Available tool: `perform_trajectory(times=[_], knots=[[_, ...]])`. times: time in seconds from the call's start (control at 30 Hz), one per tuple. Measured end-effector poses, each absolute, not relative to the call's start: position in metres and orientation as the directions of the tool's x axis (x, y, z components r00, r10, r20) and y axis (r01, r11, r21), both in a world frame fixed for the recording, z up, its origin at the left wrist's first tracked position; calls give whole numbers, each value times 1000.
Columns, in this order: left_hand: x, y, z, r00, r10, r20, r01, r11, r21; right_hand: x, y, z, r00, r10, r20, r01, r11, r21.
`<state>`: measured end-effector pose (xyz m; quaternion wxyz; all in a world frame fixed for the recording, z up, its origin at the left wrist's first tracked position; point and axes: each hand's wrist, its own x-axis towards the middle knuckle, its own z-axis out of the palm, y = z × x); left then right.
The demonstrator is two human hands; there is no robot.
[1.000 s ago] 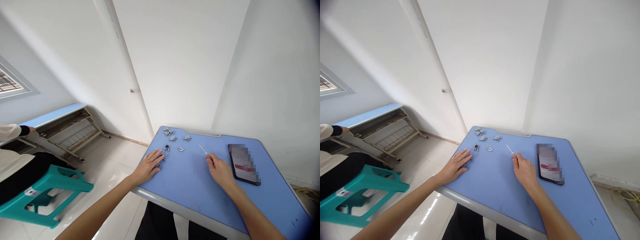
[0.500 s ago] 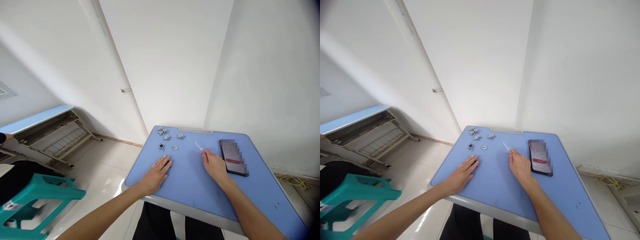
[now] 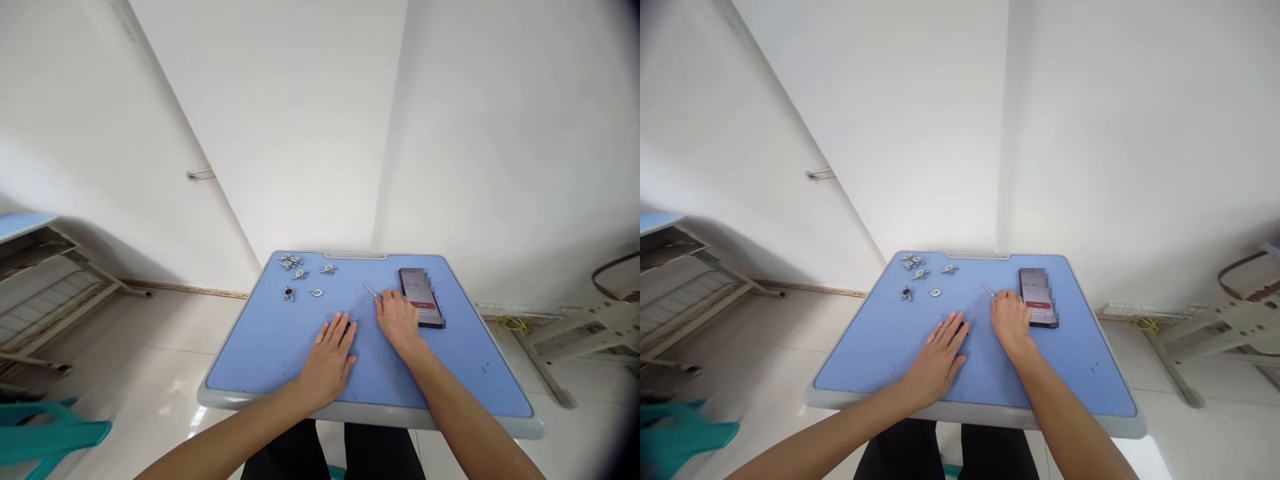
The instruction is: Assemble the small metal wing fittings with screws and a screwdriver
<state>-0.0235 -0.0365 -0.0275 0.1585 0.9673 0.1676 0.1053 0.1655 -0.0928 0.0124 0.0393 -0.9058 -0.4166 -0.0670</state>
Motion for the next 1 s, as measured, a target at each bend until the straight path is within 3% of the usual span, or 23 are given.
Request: perform_trajectory(times=[0.13, 0.23, 0.37, 0.57, 0.8, 1.0], knots=[[-32, -28, -20, 912, 382, 146, 286, -851, 440, 165, -92, 12, 643, 754, 138, 763, -647, -22], [-40, -3, -6, 887, 402, 227, 226, -808, 545, 165, -92, 14, 639, 756, 139, 767, -641, -38], [-41, 48, 11, 833, 467, 295, 185, -739, 648, 161, -94, 19, 524, 826, 205, 850, -493, -184], [-25, 83, 12, 898, 403, 179, 257, -809, 529, 148, -98, 24, 132, 980, 150, 910, -59, -411], [-21, 75, 2, 930, 337, 145, 238, -855, 461, 139, -95, 20, 1, 999, 52, 933, 18, -361], [-21, 72, -2, 916, 365, 169, 251, -847, 469, 140, -94, 16, 38, 999, 18, 941, -29, -338]])
